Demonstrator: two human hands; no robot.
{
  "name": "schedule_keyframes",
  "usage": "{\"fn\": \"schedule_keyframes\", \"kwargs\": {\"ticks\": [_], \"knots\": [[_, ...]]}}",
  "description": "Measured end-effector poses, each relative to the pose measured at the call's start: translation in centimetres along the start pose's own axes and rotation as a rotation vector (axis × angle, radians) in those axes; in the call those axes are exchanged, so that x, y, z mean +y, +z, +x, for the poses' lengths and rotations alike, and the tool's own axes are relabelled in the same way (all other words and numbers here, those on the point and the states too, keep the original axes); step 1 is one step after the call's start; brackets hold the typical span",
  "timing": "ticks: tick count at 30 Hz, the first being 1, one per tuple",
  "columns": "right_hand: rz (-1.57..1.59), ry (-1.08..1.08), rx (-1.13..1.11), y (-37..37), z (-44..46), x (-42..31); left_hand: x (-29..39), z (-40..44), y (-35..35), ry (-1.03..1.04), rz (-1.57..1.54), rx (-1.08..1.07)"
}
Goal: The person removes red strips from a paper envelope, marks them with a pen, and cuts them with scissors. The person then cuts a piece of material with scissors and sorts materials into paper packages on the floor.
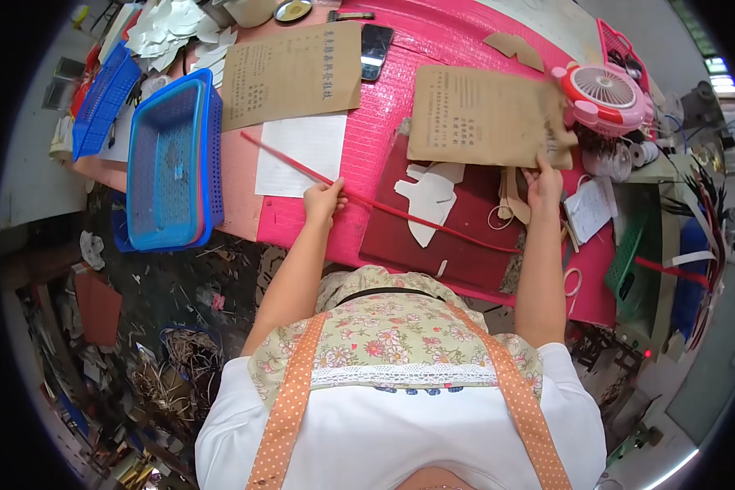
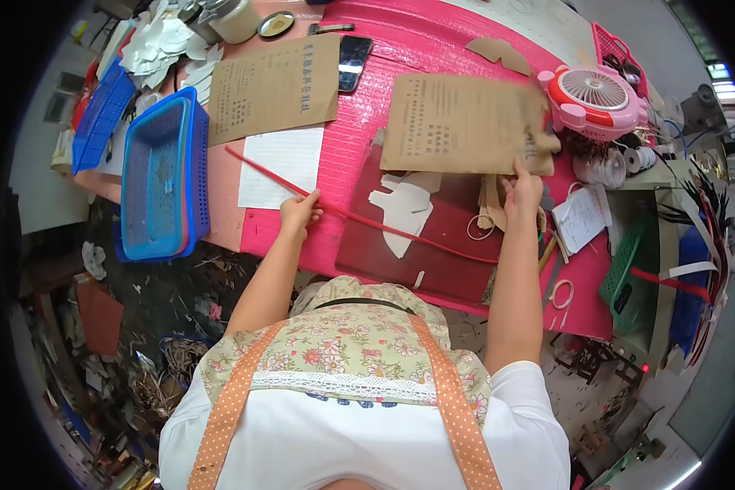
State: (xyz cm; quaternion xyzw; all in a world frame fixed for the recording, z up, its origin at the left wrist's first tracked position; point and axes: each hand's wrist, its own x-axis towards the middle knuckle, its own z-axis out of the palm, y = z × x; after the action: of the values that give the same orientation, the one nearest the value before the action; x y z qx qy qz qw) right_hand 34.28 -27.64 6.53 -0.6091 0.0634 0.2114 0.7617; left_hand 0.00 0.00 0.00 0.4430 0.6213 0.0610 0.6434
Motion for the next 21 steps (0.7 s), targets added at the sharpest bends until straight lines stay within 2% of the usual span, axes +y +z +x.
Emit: {"fn": "schedule_keyframes", "kwargs": {"ticks": [3, 5, 7, 9, 11, 13, 19, 21], "knots": [[-0.056, 0.082, 0.085, -1.1, -1.2, 2.0, 1.2, -1.1, -0.3, 0.163, -0.074, 0.068], [-0.162, 0.074, 0.165, -2.9, -2.2, 1.6, 0.8, -2.6, 0.5, 0.406, -0.143, 0.111], [-0.191, 0.097, 0.167, -3.9, -3.9, 1.3, 1.8, -4.5, 0.5, 0.466, -0.144, 0.147], [-0.839, 0.203, -0.128, -5.7, -5.3, 2.1, 2.1, -5.2, 0.4, 0.502, -0.159, 0.154], [-1.235, -0.117, -0.459, -4.8, -9.2, 3.0, 1.9, -5.0, 0.3, 0.531, -0.153, 0.160], [-1.464, -0.248, -0.542, -4.9, -12.3, 3.4, 1.5, -4.6, 0.0, 0.551, -0.148, 0.192], [-1.657, -0.160, -0.341, -7.5, -13.8, 3.7, 2.1, -4.1, -1.2, 0.580, -0.168, 0.228], [-1.694, -0.307, -0.334, -8.9, -14.1, 4.1, 2.5, -3.5, -1.7, 0.567, -0.176, 0.234]]}}
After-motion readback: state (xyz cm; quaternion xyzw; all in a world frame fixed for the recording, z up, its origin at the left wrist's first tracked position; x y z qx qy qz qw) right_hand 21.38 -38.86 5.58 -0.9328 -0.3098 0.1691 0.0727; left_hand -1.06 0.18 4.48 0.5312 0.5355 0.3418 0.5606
